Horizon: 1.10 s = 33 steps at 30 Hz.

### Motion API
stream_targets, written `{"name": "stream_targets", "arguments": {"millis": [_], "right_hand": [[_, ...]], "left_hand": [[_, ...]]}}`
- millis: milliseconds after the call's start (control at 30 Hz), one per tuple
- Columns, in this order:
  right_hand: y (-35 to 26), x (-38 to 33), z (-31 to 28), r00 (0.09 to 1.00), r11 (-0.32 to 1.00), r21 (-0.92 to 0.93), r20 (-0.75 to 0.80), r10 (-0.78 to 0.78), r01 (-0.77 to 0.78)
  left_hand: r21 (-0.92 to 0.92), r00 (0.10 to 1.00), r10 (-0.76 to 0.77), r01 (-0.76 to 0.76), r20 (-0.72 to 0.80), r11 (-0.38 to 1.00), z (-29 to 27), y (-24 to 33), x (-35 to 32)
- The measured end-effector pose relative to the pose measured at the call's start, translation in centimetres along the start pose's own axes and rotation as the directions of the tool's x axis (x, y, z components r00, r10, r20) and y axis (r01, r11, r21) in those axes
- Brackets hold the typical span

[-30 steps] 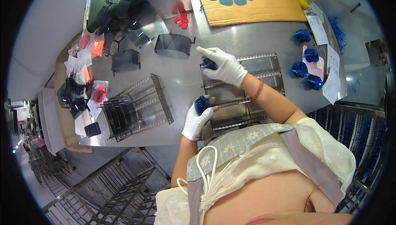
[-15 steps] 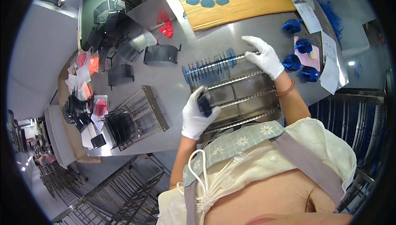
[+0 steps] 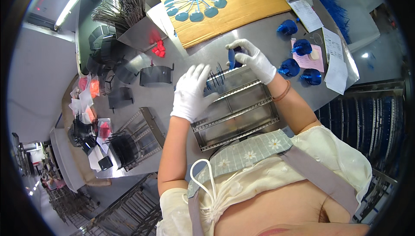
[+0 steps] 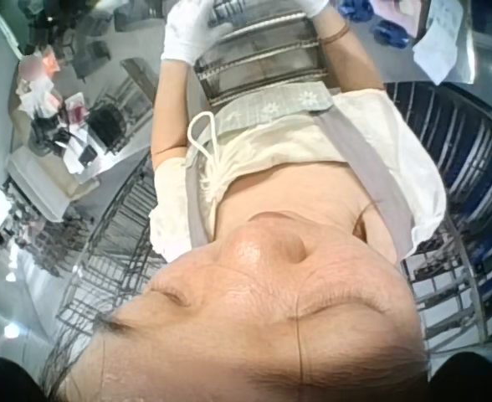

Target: The person assembles small blue decorative items onto metal racks at a stainless steel workbench. They pick up the blue items, attach them to the racks, and place the completed racks onto a nearby metal shelving unit.

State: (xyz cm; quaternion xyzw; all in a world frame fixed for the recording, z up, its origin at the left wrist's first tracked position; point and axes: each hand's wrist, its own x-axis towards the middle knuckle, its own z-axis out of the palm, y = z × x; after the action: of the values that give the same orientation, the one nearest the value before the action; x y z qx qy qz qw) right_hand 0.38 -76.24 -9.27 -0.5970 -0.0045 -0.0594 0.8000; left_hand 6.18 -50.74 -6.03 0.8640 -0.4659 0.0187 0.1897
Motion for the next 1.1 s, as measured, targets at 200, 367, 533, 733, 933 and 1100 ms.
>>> {"name": "stream_targets", "arguments": {"millis": [200, 367, 533, 733, 933, 1100], "right_hand": [[4.5, 0.7, 1.8, 0.965, 0.763, -0.604, 0.042, -0.259, 0.231], [3.6, 0.3, 1.4, 0.933, 0.471, -0.808, 0.269, -0.240, 0.354], [0.7, -0.9, -4.7, 0.975, 0.529, -0.823, 0.217, -0.043, 0.207], [-4.1, -1.0, -8.5, 0.972, 0.549, -0.836, 0.117, 0.203, -0.014], [-3.1, -0.2, -2.5, 0.799, -0.051, -0.805, 0.593, -0.095, 0.591], [-1.5, -0.3, -1.0, 0.845, -0.136, -0.848, 0.526, -0.098, 0.512]], "left_hand": [[0.136, 0.998, 0.017, -0.025, 0.060, 0.990, 2.0, -2.7, -0.7], [0.093, 0.994, -0.105, 0.102, 0.036, 0.990, 2.6, -3.5, 0.7], [0.126, 0.987, -0.109, 0.094, 0.116, 0.988, 1.9, -4.5, 0.3], [0.185, 0.996, -0.049, 0.034, 0.076, 0.982, 1.6, -1.1, 2.4], [0.032, 0.966, 0.179, -0.188, 0.187, 0.982, 3.4, 1.6, 6.7], [0.028, 0.986, 0.043, -0.048, 0.161, 0.998, 3.1, 0.7, 6.9]]}}
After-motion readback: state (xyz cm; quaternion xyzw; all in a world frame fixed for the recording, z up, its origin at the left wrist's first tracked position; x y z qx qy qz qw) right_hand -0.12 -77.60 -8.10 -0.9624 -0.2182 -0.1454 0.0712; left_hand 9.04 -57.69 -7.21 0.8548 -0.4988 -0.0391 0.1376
